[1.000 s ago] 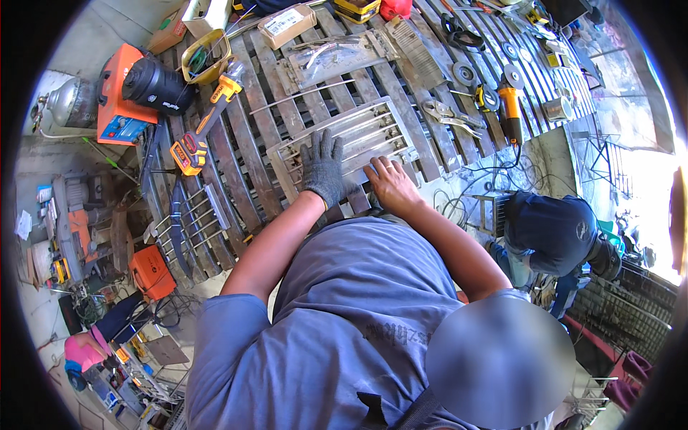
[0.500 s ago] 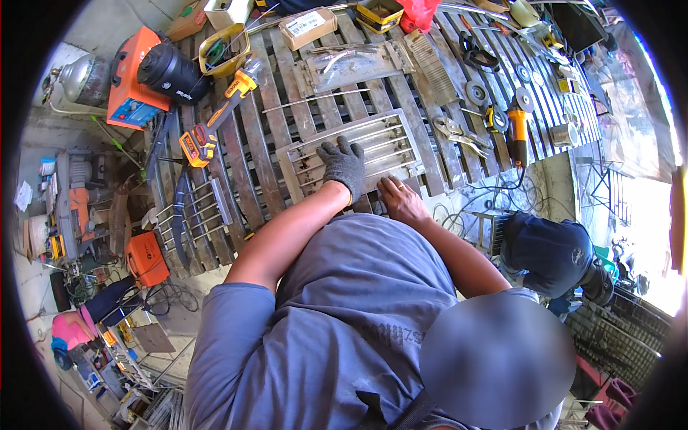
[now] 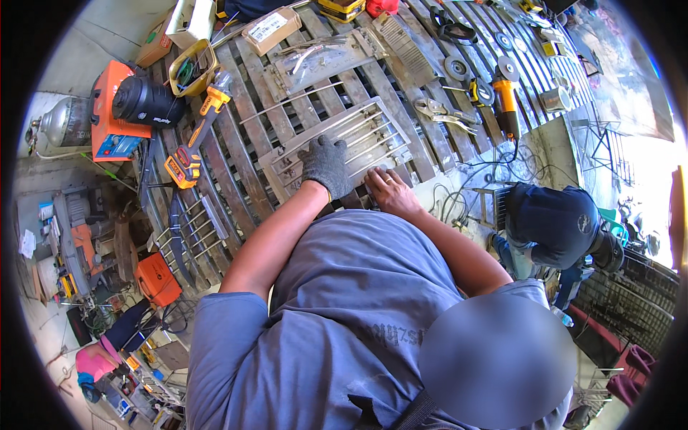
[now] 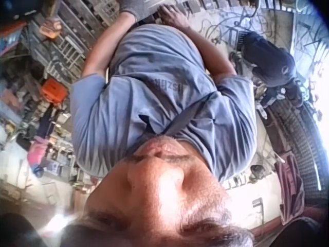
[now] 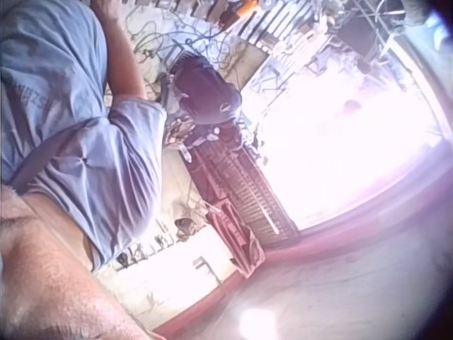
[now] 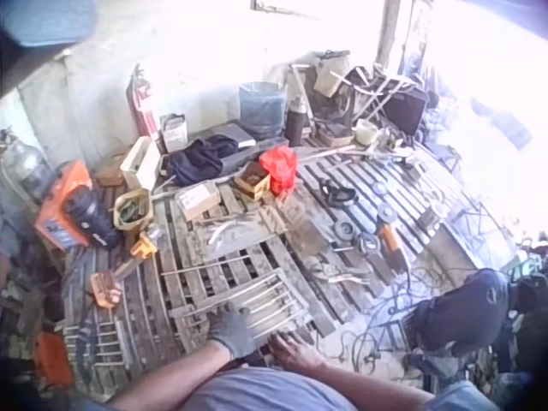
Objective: Measuring and welding metal rods into a frame structure.
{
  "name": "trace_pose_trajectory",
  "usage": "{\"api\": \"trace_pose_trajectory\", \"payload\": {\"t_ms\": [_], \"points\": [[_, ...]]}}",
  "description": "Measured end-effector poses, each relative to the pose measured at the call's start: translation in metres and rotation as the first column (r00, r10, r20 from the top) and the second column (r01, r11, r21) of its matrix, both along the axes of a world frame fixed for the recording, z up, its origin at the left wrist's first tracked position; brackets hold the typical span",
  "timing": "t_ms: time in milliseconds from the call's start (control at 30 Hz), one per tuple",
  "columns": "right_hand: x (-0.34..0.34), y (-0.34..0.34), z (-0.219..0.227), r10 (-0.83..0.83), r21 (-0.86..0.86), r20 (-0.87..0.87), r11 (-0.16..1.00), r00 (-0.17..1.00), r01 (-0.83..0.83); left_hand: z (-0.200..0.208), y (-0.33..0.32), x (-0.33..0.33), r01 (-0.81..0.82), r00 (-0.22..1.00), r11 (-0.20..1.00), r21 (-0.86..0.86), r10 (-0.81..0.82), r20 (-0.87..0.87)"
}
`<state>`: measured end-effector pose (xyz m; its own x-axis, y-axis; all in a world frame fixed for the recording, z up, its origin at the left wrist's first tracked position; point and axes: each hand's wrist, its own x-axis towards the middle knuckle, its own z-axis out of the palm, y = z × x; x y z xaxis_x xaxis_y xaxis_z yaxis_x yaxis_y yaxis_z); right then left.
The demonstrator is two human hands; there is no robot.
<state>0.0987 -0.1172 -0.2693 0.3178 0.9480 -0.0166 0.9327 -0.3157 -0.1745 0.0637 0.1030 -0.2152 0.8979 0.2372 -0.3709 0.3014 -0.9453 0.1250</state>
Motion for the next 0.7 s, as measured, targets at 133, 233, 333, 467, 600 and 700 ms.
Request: {"api": "trace_pose_trajectory", "payload": {"t_ms": [133,233,333,467,600,700], "points": [[0.0,-0.001,-0.004,0.004,-0.014,0.003,1.0,1.0,-0.004,-0.001,0.009,-0.003,0.03,0.999,0.998,-0.055,-0.029,0.017],[0.0,-0.001,-0.006,-0.001,-0.015,-0.019,1.0,1.0,0.001,0.0,0.012,-0.005,0.056,0.998,0.997,-0.048,-0.055,0.018],[-0.001,0.0,-0.003,0.006,-0.007,-0.023,1.0,1.0,-0.007,-0.005,0.013,-0.01,0.052,0.997,0.995,-0.082,-0.048,0.053],[0.0,0.001,-0.002,0.005,-0.018,-0.026,1.0,1.0,-0.006,-0.004,0.011,-0.012,0.113,0.987,0.993,-0.032,-0.109,0.119],[0.002,0.002,-0.007,0.006,-0.138,-0.026,0.99,1.0,-0.009,-0.002,0.009,-0.011,0.113,0.989,0.994,-0.005,-0.112,0.098],[0.004,0.0,-0.013,0.041,-0.144,0.037,0.989,0.998,-0.035,0.0,0.011,-0.009,0.112,0.992,0.993,-0.028,-0.11,0.064]]}}
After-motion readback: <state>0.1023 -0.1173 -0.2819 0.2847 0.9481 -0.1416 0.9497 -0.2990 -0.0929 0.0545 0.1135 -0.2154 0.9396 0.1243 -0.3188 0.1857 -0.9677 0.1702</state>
